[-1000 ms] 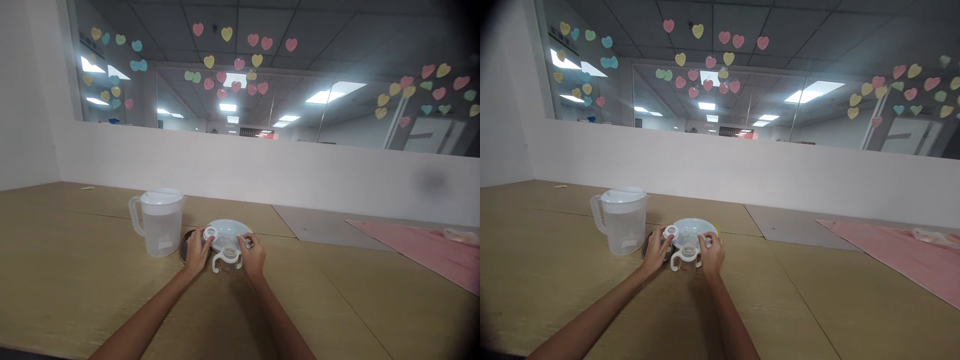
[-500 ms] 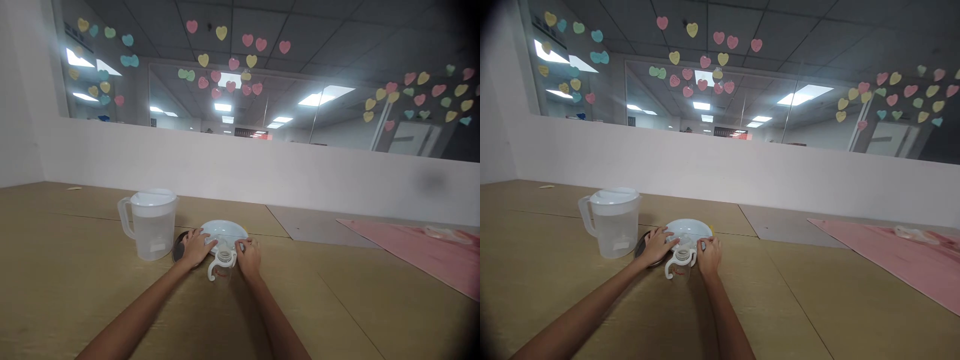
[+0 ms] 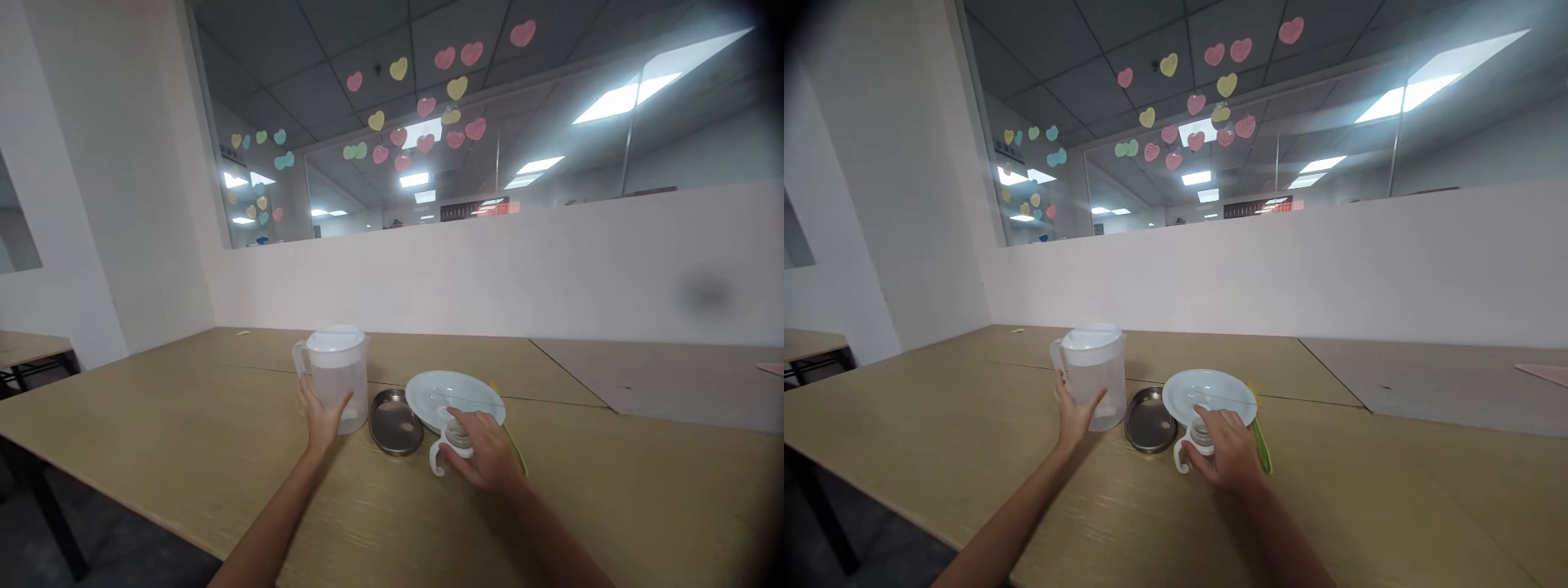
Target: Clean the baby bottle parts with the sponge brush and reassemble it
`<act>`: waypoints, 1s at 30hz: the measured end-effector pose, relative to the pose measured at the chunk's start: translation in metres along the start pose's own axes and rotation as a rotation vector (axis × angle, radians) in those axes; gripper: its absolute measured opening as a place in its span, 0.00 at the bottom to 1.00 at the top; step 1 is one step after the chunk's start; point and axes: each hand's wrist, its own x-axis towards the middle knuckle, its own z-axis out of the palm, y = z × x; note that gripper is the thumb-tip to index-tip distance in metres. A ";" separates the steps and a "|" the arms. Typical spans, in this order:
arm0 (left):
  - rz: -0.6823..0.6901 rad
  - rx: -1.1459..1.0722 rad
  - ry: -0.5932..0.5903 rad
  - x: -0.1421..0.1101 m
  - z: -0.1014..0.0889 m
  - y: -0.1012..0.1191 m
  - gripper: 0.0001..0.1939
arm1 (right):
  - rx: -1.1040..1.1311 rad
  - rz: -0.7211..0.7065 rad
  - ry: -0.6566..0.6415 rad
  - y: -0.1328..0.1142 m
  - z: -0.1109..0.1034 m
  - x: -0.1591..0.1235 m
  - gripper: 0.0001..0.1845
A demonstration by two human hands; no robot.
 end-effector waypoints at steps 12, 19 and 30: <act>0.011 -0.015 -0.052 -0.015 0.006 -0.007 0.56 | -0.055 0.008 0.040 -0.007 -0.008 0.003 0.27; 0.435 0.185 -0.029 -0.012 -0.006 -0.009 0.51 | -0.056 -0.007 0.065 -0.009 -0.013 0.005 0.23; 0.602 0.244 -0.098 -0.019 -0.006 -0.003 0.44 | -0.048 -0.003 0.038 -0.009 -0.014 0.005 0.24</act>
